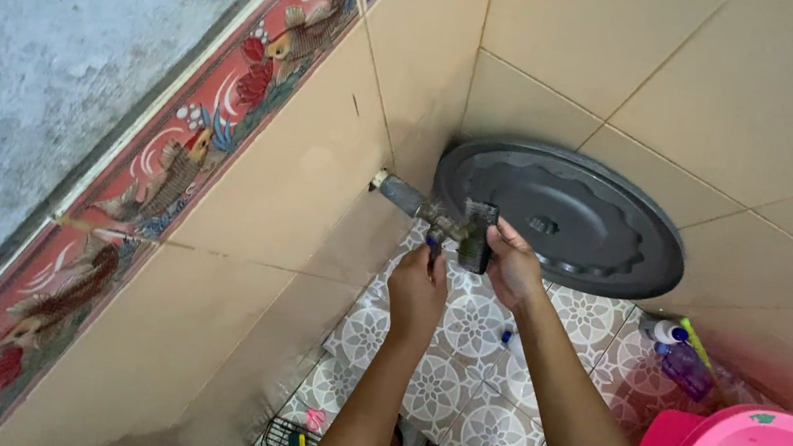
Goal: The recorder is scrubbing bathroom wall tiles with a brush and soap from a sachet.
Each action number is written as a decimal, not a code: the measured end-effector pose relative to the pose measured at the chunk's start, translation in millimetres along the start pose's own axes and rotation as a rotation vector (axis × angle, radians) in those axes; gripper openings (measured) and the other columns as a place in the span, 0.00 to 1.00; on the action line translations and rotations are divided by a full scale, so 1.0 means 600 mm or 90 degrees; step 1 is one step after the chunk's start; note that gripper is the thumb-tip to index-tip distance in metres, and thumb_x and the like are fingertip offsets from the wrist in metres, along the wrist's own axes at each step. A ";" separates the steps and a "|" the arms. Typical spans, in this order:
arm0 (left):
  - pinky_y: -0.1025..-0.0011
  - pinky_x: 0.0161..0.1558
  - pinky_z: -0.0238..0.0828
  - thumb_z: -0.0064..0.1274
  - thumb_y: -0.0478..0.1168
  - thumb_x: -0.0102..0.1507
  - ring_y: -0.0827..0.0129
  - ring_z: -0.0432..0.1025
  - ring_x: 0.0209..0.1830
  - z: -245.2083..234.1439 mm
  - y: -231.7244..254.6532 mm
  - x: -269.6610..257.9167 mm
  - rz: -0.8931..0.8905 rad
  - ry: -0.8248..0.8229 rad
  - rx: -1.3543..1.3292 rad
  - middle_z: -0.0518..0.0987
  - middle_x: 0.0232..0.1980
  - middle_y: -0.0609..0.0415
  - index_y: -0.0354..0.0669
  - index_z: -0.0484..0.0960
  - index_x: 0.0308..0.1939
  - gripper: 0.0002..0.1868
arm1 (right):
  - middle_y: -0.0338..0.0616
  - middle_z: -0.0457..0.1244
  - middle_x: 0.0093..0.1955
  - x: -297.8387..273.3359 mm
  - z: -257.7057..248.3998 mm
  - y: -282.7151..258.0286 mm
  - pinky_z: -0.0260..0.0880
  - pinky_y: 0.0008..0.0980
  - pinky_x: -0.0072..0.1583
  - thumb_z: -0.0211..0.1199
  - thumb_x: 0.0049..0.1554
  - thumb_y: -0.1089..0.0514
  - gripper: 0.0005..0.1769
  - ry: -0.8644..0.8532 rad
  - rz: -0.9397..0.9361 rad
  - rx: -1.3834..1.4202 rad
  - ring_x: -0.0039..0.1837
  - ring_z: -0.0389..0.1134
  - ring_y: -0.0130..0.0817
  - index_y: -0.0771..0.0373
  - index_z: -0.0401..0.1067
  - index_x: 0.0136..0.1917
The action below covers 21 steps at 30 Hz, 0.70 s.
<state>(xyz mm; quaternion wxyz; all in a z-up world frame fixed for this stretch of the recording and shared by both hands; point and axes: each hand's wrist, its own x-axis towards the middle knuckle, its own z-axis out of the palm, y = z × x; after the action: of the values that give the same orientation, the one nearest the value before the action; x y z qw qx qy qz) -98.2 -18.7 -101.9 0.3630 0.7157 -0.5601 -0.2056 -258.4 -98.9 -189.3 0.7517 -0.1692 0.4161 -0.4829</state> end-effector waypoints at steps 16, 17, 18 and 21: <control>0.53 0.62 0.68 0.57 0.39 0.65 0.45 0.69 0.62 -0.161 -0.041 -0.057 0.134 0.062 0.053 0.75 0.62 0.41 0.35 0.75 0.63 0.23 | 0.42 0.67 0.61 0.086 0.327 -0.039 0.70 0.29 0.63 0.67 0.61 0.68 0.27 -0.074 -0.401 -0.101 0.60 0.68 0.30 0.71 0.67 0.72; 0.53 0.62 0.68 0.56 0.38 0.64 0.45 0.69 0.62 -0.177 -0.049 -0.068 0.142 0.072 0.063 0.74 0.62 0.41 0.36 0.75 0.63 0.23 | 0.43 0.65 0.59 0.093 0.342 -0.015 0.70 0.28 0.61 0.71 0.58 0.66 0.30 0.060 -0.496 -0.230 0.58 0.68 0.30 0.70 0.68 0.72; 0.52 0.62 0.68 0.56 0.37 0.64 0.44 0.69 0.62 -0.191 -0.056 -0.079 0.151 0.081 0.071 0.74 0.62 0.41 0.36 0.76 0.63 0.23 | 0.43 0.64 0.56 0.100 0.356 0.007 0.71 0.28 0.59 0.75 0.55 0.63 0.34 0.200 -0.586 -0.361 0.56 0.68 0.31 0.68 0.68 0.72; 0.51 0.61 0.67 0.55 0.36 0.63 0.43 0.68 0.62 -0.199 -0.118 -0.111 0.130 0.094 0.085 0.75 0.62 0.41 0.37 0.76 0.61 0.21 | 0.44 0.60 0.53 -0.028 0.390 0.085 0.68 0.30 0.57 0.75 0.56 0.60 0.37 0.156 -0.625 -0.462 0.54 0.63 0.34 0.68 0.66 0.75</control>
<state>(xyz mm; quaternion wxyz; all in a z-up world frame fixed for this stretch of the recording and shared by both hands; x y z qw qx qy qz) 12.5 86.9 -84.5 0.3740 0.6909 -0.6139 -0.0766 -47.3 -94.4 -75.2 0.2836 -0.5286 0.5106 -0.6159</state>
